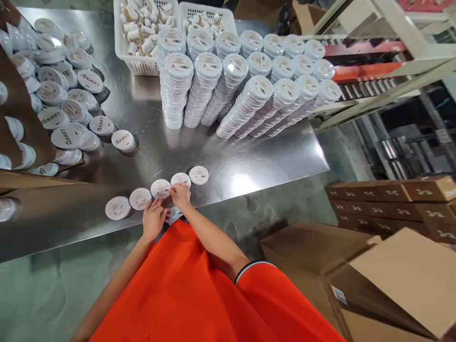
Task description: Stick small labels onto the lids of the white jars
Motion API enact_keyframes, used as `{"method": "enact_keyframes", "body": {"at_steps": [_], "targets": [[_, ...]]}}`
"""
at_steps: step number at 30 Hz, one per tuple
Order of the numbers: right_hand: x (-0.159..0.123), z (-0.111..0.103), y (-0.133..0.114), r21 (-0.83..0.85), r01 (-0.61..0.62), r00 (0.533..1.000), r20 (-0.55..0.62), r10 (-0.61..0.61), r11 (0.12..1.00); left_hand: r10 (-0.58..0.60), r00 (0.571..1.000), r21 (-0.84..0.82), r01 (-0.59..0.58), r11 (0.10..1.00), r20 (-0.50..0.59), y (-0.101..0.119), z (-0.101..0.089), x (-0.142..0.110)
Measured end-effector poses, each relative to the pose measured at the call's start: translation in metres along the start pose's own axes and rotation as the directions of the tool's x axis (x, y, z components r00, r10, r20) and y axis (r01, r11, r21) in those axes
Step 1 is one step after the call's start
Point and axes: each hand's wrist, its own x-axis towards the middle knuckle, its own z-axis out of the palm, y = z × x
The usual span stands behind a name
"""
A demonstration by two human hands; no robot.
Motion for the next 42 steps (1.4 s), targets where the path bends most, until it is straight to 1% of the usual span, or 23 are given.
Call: {"method": "enact_keyframes", "body": {"at_steps": [2, 5, 9, 13, 16, 21, 25, 29, 31, 32, 33, 35, 36, 37, 38, 39, 40, 42], "targets": [[-0.001, 0.004, -0.006, -0.072, -0.057, 0.998, 0.012, 0.058, 0.996, 0.0, 0.999, 0.059, -0.002, 0.998, 0.043, 0.0, 0.003, 0.003], [-0.004, 0.005, -0.014, -0.149, -0.11, 0.993, 0.031, 0.116, 0.983, -0.016, 0.998, 0.105, 0.009, 0.994, 0.068, -0.001, 0.007, 0.004], [-0.005, 0.003, -0.022, -0.202, -0.115, 0.989, 0.067, 0.131, 0.973, -0.007, 0.997, 0.141, -0.004, 0.99, 0.078, -0.002, 0.007, 0.004], [-0.006, 0.004, -0.026, -0.285, -0.117, 0.989, 0.053, 0.138, 0.951, -0.026, 0.994, 0.2, 0.005, 0.98, 0.103, 0.001, 0.003, 0.005], [-0.007, 0.007, -0.027, -0.333, -0.089, 0.994, 0.031, 0.106, 0.939, -0.035, 0.992, 0.216, 0.009, 0.976, 0.117, 0.003, 0.001, 0.005], [-0.006, 0.008, -0.026, -0.455, 0.026, 0.999, 0.034, -0.012, 0.89, -0.059, 0.992, 0.223, 0.033, 0.974, 0.112, 0.003, 0.003, 0.006], [0.001, 0.007, -0.024, -0.502, 0.03, 1.0, 0.02, -0.023, 0.864, -0.074, 0.993, 0.195, 0.056, 0.979, 0.087, 0.001, 0.007, 0.007], [0.008, 0.007, -0.023, -0.489, 0.039, 0.999, 0.032, -0.027, 0.872, -0.083, 0.994, 0.144, 0.071, 0.987, 0.074, -0.001, 0.007, 0.01], [0.009, 0.004, -0.022, -0.44, 0.031, 0.999, 0.021, -0.025, 0.898, -0.084, 0.995, 0.075, 0.081, 0.994, 0.045, -0.003, 0.005, 0.011], [0.007, 0.002, -0.02, -0.386, 0.041, 0.999, 0.015, -0.038, 0.922, -0.086, 0.996, 0.013, 0.086, 0.996, 0.02, -0.004, 0.004, 0.011], [0.003, 0.001, -0.017, -0.307, 0.072, 0.997, 0.019, -0.07, 0.949, -0.097, 0.995, -0.065, 0.096, 0.993, -0.017, -0.004, 0.002, 0.01], [-0.008, -0.002, -0.01, -0.064, 0.184, 0.982, 0.062, -0.18, 0.981, -0.164, 0.982, -0.256, 0.136, 0.957, -0.092, -0.005, -0.002, 0.006], [-0.016, -0.002, -0.006, 0.087, 0.239, 0.964, 0.099, -0.247, 0.967, -0.225, 0.968, -0.366, 0.17, 0.915, -0.112, -0.004, -0.005, 0.004], [-0.024, -0.002, -0.003, 0.239, 0.268, 0.941, 0.141, -0.306, 0.933, -0.292, 0.95, -0.473, 0.208, 0.856, -0.111, -0.003, -0.007, 0.001], [-0.032, 0.0, -0.001, 0.372, 0.263, 0.918, 0.186, -0.349, 0.89, -0.35, 0.932, -0.565, 0.242, 0.789, -0.089, -0.001, -0.01, -0.002], [-0.039, 0.002, 0.0, 0.474, 0.234, 0.901, 0.223, -0.373, 0.849, -0.388, 0.92, -0.634, 0.267, 0.726, -0.057, 0.002, -0.013, -0.005], [-0.046, 0.005, 0.0, 0.541, 0.198, 0.894, 0.242, -0.376, 0.818, -0.405, 0.914, -0.681, 0.279, 0.677, -0.027, 0.004, -0.016, -0.008], [-0.055, 0.01, -0.002, 0.598, 0.14, 0.909, 0.239, -0.342, 0.79, -0.4, 0.917, -0.732, 0.274, 0.624, 0.003, 0.008, -0.022, -0.013]]}}
